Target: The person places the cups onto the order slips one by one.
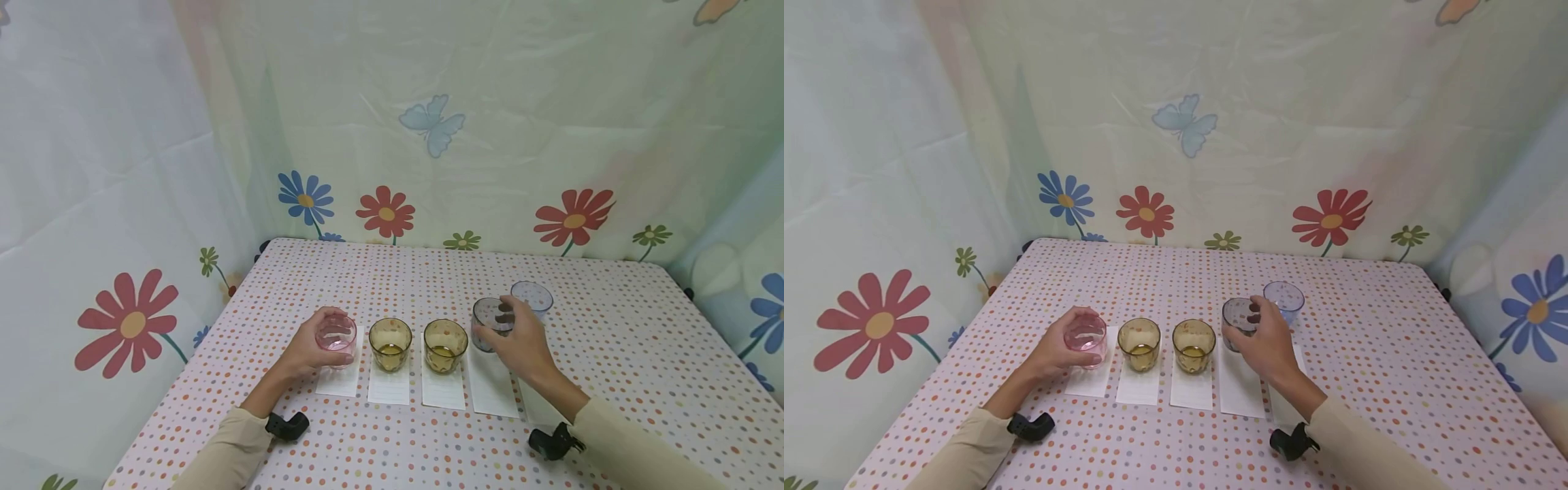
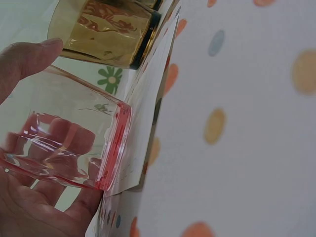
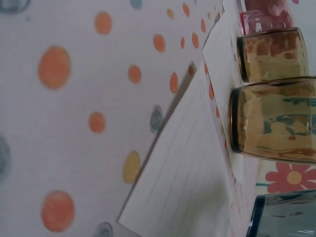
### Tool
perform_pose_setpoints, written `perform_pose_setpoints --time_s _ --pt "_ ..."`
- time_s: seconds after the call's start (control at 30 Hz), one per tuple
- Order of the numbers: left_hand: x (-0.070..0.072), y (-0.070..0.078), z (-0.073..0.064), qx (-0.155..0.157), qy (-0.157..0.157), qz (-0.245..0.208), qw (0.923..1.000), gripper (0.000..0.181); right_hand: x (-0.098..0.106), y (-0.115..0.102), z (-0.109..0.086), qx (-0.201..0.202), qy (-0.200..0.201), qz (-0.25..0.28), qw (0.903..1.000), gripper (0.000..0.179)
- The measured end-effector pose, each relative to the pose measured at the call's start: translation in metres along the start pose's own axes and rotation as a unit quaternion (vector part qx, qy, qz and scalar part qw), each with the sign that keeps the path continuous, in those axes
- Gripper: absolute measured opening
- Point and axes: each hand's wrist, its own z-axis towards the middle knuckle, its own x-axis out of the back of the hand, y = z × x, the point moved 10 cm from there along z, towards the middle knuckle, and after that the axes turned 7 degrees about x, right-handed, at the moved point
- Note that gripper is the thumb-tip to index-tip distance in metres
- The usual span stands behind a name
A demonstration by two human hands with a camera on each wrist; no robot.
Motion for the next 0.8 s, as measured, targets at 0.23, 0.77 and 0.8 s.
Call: perform_pose_setpoints --time_s 0.23,0.77,0.8 --pt "0.000 0.000 0.000 -0.006 -0.002 0.000 1.0000 0.080 -0.001 -0.001 -0.015 -0.007 -0.002 0.001 1.0000 0.076" --pt "0.000 -0.001 0.000 -0.006 -0.003 -0.003 1.0000 0.080 -0.006 0.003 -0.033 -0.012 -0.005 0.001 0.9999 0.077" --pt "0.000 -0.001 0.000 -0.005 -0.003 -0.004 1.0000 0.080 -0.007 0.003 -0.034 -0.012 -0.007 0.000 0.9999 0.077"
